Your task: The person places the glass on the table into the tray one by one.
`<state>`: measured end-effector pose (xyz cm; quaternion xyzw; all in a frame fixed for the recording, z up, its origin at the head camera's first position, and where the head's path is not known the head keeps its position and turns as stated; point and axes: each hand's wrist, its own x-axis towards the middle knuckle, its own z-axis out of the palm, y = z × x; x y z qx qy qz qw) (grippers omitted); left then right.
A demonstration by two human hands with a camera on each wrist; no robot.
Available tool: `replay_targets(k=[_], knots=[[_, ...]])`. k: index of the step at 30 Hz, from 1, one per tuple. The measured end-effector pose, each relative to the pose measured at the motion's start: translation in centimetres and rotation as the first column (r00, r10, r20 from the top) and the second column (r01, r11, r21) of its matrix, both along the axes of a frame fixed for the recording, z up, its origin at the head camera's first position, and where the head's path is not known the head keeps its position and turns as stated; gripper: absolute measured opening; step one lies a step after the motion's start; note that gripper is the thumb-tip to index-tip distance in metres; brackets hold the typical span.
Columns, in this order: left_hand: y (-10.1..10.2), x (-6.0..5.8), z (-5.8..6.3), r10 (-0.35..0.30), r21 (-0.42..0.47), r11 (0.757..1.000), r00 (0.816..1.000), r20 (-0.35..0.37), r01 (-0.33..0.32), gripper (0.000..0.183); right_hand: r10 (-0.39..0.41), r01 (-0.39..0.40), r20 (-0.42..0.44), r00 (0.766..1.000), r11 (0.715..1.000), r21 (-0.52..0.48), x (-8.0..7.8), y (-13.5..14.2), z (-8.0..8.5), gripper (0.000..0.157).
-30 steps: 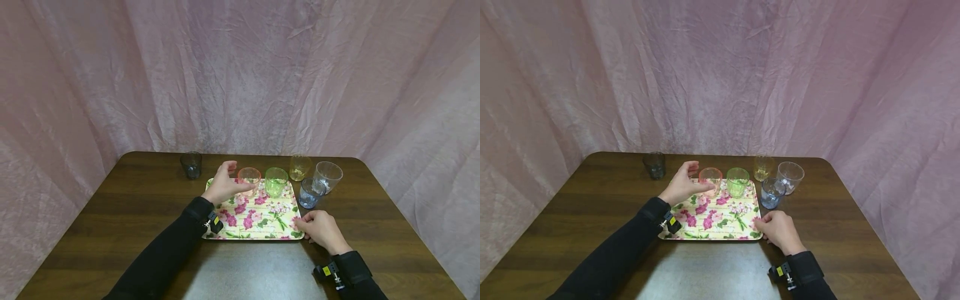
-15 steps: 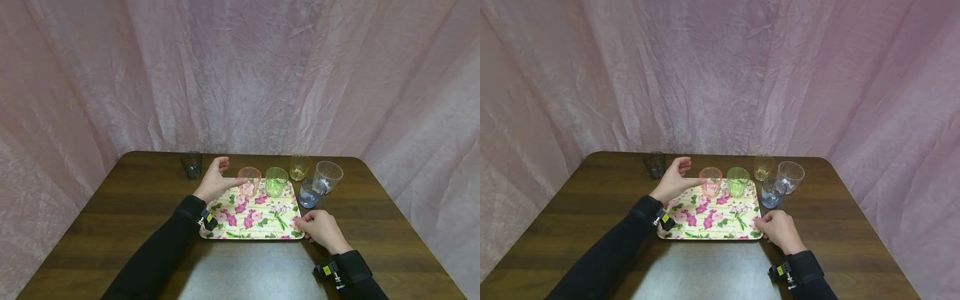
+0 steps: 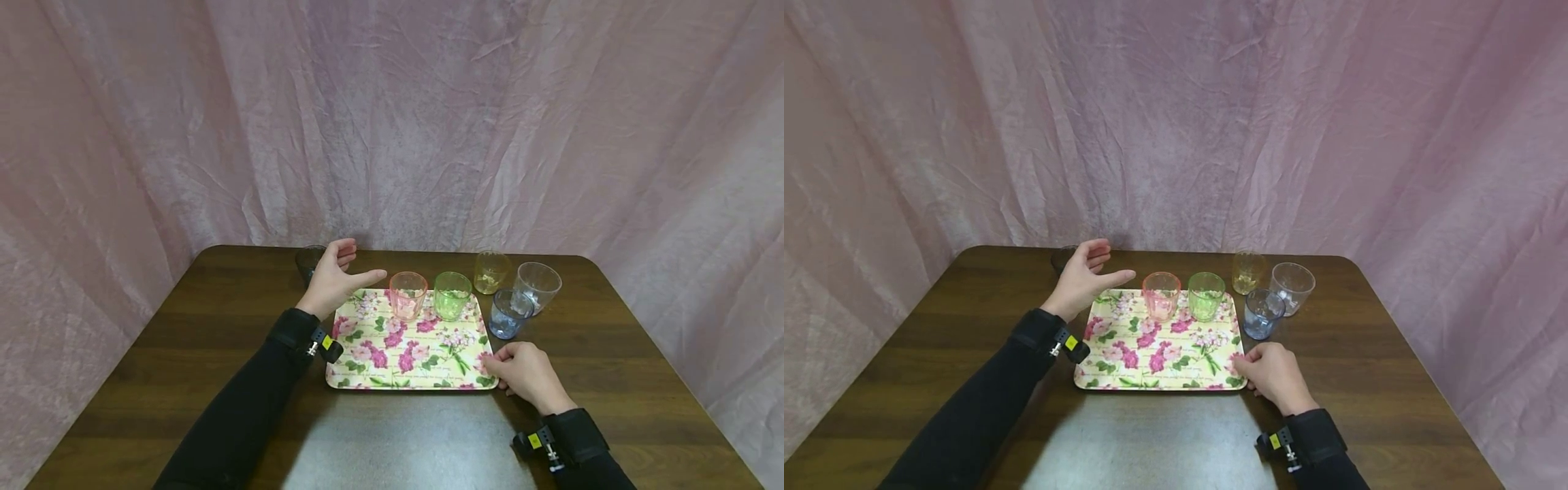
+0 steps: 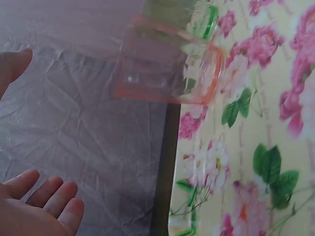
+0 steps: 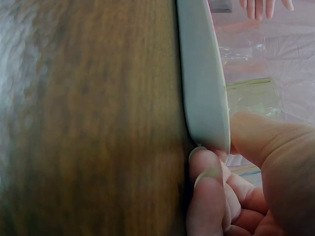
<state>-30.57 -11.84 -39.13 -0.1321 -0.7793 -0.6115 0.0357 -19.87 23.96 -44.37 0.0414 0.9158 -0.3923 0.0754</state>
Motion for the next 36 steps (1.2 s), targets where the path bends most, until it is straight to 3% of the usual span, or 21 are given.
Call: replay_targets(k=[17, 29, 36], knots=[[-2.6, -1.1, 1.2, 0.115, 0.006, 0.993, 0.993, -0.029, -0.115, 0.095, 0.001, -0.001, 0.004, 1.000, 1.000, 0.009, -0.1, 0.0, -0.1, 0.026], [-4.8, -2.0, 2.0, 0.216, -0.017, 0.976, 0.975, -0.043, -0.217, 0.098, 0.000, 0.000, 0.006, 1.000, 1.000, 0.014, -0.1, 0.0, -0.2, 0.028], [-5.8, -2.7, 1.8, 0.262, -0.004, 0.965, 0.964, -0.046, -0.263, 0.097, 0.001, -0.001, 0.004, 1.000, 1.000, 0.019, -0.1, 0.0, -0.1, 0.028]])
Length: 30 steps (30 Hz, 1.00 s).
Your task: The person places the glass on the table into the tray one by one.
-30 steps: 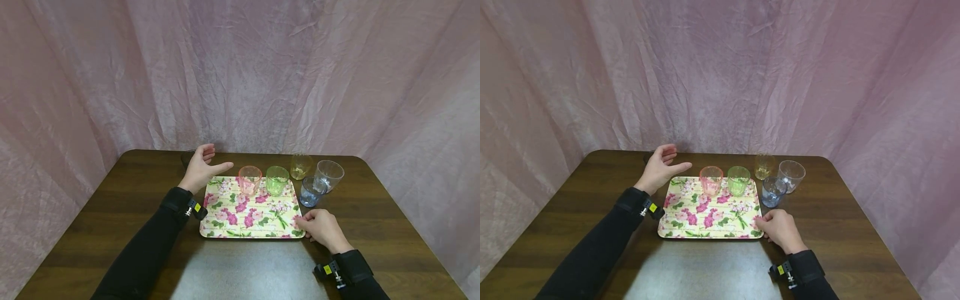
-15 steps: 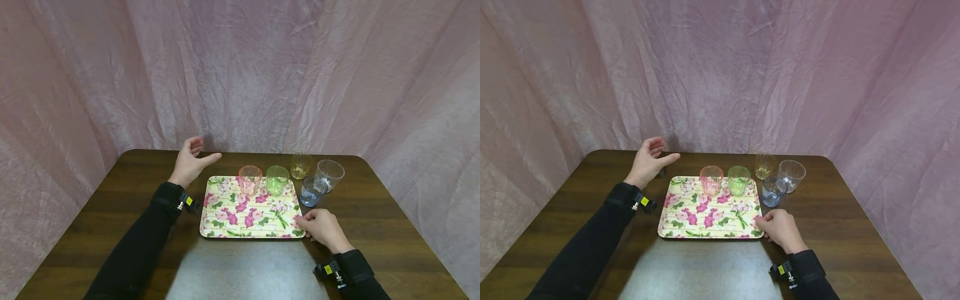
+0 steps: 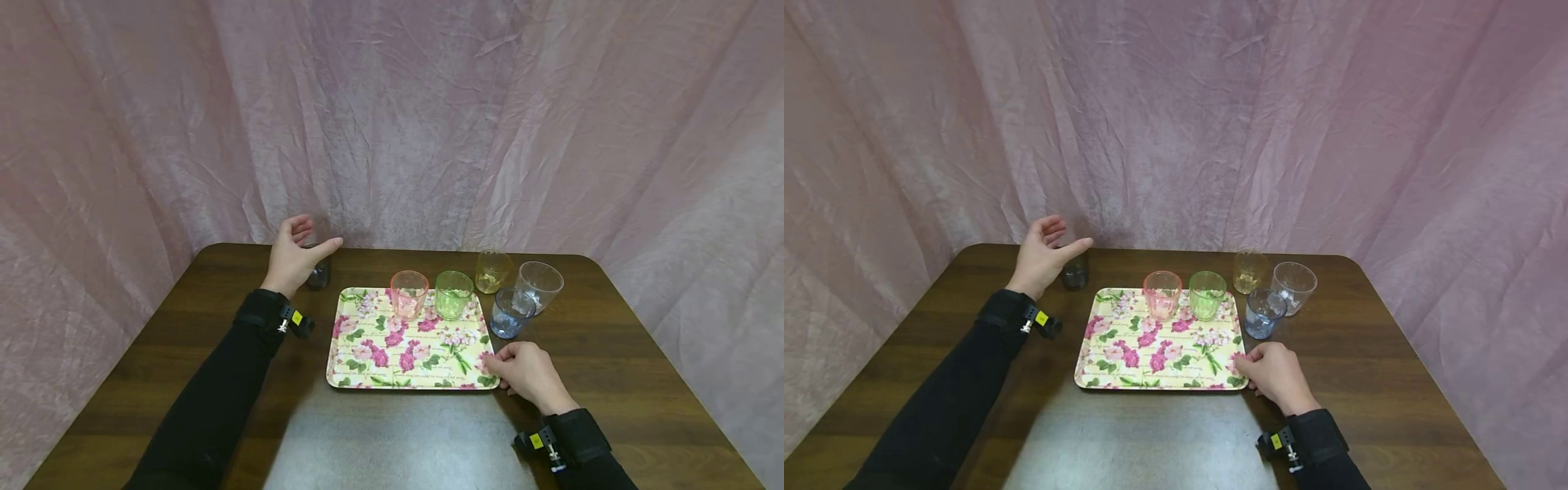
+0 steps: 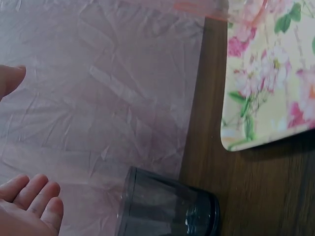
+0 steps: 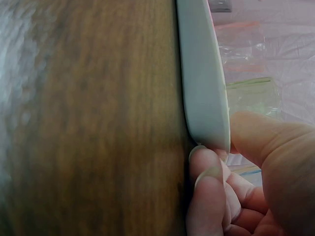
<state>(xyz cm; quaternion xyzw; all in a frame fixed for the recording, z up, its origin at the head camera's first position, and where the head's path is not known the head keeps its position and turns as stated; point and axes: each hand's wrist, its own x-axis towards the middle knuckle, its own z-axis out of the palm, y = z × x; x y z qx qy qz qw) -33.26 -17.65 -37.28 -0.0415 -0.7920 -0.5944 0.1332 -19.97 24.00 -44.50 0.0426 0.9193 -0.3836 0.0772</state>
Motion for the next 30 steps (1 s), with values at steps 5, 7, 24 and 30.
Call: replay_targets(k=[5, 7, 24, 30], knots=[[-0.7, -0.3, -0.2, 0.021, 0.009, 1.000, 1.000, -0.013, -0.020, 0.096, -0.002, 0.002, -0.001, 1.000, 1.000, 0.005, -0.1, 0.0, 0.0, 0.027], [-1.0, -0.5, -0.3, 0.026, 0.018, 1.000, 1.000, -0.018, -0.026, 0.095, -0.001, 0.001, -0.001, 1.000, 1.000, 0.005, -0.1, 0.0, 0.0, 0.027], [-3.1, -1.8, -2.5, 0.089, 0.048, 0.995, 0.996, 0.024, -0.090, 0.098, -0.001, 0.001, -0.002, 1.000, 1.000, -0.005, -0.1, 0.0, 0.0, 0.027], [-3.4, -2.2, -3.7, 0.091, 0.031, 0.995, 0.994, 0.060, -0.093, 0.100, -0.004, 0.004, -0.002, 1.000, 1.000, -0.006, -0.1, 0.0, 0.0, 0.026]])
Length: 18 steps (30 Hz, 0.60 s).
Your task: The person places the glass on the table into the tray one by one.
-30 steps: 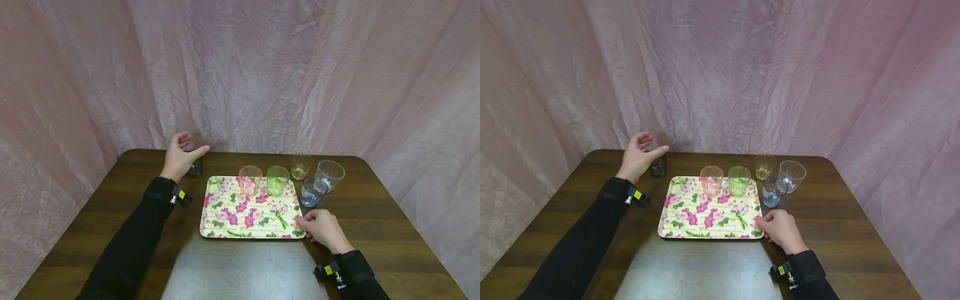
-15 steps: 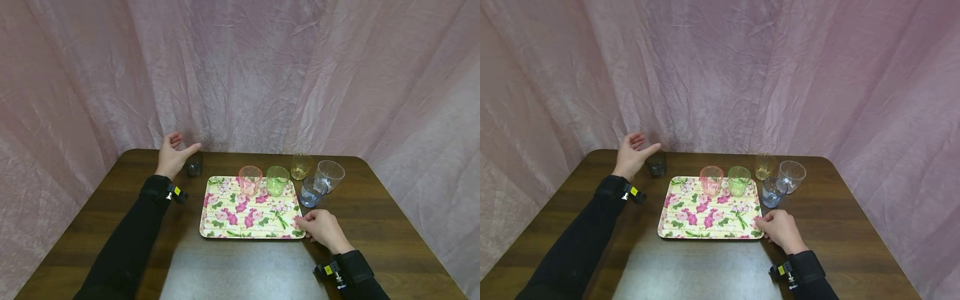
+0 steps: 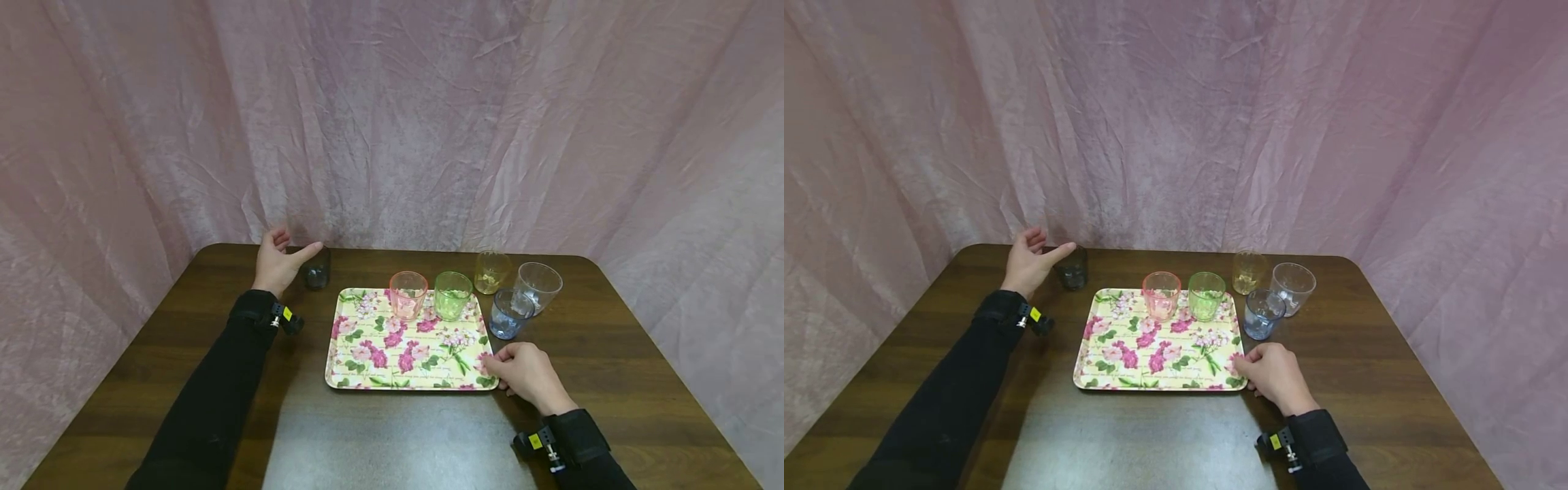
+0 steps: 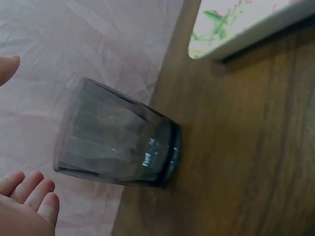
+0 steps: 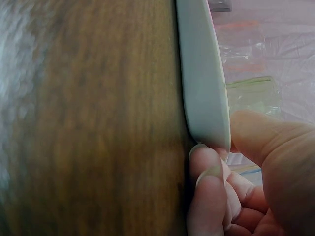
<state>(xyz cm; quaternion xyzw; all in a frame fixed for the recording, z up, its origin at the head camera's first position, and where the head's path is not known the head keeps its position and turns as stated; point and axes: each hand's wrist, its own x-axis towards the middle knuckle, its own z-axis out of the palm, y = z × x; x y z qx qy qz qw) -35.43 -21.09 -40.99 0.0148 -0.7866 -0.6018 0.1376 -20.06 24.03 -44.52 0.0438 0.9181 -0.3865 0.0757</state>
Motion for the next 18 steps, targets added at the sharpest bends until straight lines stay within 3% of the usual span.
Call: replay_targets(k=[10, 18], knots=[[0.2, -0.2, -1.4, -0.035, -0.026, 0.999, 0.996, 0.077, 0.037, 0.105, -0.006, 0.006, 0.008, 1.000, 1.000, -0.009, 0.0, -0.1, 0.0, 0.026], [0.6, 0.1, -2.2, -0.070, -0.106, 0.991, 0.990, 0.124, 0.084, 0.100, -0.012, 0.012, 0.012, 1.000, 1.000, -0.001, 0.0, -0.1, 0.1, 0.027]])
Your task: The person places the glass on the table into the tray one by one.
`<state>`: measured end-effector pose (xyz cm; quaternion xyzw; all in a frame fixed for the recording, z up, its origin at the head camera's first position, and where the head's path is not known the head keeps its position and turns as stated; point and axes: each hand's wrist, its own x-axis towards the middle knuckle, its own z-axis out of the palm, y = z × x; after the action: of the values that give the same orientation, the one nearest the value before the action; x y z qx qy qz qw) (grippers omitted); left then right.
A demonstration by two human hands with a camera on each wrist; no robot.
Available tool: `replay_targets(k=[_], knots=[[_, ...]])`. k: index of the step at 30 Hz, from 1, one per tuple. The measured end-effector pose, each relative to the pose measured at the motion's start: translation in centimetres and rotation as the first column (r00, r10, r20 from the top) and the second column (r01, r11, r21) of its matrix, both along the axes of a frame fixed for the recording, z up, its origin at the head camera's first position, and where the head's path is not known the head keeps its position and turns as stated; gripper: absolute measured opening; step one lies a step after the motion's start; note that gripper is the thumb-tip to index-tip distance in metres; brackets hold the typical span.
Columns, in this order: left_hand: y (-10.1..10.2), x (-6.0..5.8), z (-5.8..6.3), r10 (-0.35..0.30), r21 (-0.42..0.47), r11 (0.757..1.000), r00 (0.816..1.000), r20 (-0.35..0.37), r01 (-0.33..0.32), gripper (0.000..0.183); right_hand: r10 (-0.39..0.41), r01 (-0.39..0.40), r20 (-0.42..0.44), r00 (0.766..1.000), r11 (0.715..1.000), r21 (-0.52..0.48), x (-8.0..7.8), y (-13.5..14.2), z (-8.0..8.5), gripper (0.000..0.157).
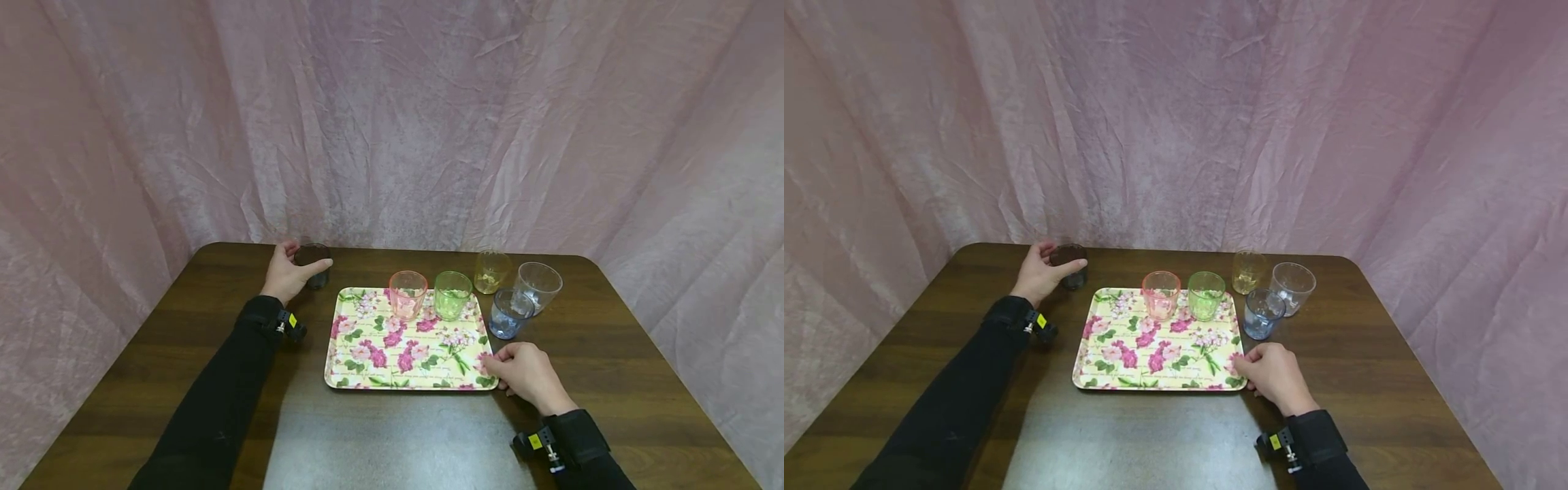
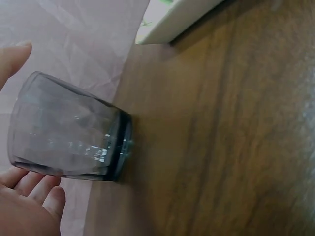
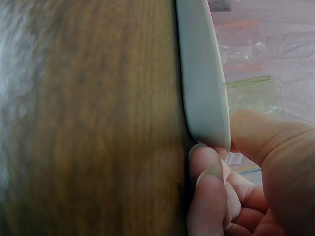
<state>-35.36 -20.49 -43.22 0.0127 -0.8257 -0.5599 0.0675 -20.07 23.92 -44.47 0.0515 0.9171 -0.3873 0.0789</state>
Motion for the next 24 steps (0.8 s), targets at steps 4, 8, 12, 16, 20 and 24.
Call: replay_targets(k=[4, 8, 12, 16, 20, 24], knots=[[0.1, -0.2, -0.6, -0.009, -0.025, 1.000, 1.000, 0.006, 0.009, 0.098, 0.000, 0.000, 0.000, 1.000, 1.000, 0.004, 0.0, 0.0, 0.0, 0.028], [0.3, -0.3, -0.9, -0.020, -0.044, 0.999, 1.000, -0.001, 0.020, 0.096, 0.000, 0.000, -0.001, 1.000, 1.000, 0.004, 0.0, 0.0, -0.1, 0.028], [0.5, -0.2, -1.0, -0.022, -0.045, 0.999, 1.000, 0.002, 0.022, 0.093, 0.002, -0.002, 0.000, 1.000, 1.000, 0.000, 0.0, 0.0, 0.0, 0.028], [0.5, -0.2, -1.1, -0.014, -0.039, 0.999, 1.000, 0.012, 0.015, 0.088, 0.002, -0.002, -0.003, 1.000, 1.000, 0.005, -0.1, 0.0, 0.0, 0.028], [0.5, -0.2, -1.2, -0.006, -0.037, 0.999, 1.000, 0.011, 0.007, 0.082, 0.001, -0.001, -0.003, 1.000, 1.000, 0.008, -0.1, 0.0, 0.0, 0.029], [0.6, -0.1, -1.3, -0.010, -0.035, 0.999, 1.000, 0.010, 0.011, 0.080, 0.000, 0.000, 0.004, 1.000, 1.000, 0.006, -0.1, 0.1, -0.1, 0.029]])
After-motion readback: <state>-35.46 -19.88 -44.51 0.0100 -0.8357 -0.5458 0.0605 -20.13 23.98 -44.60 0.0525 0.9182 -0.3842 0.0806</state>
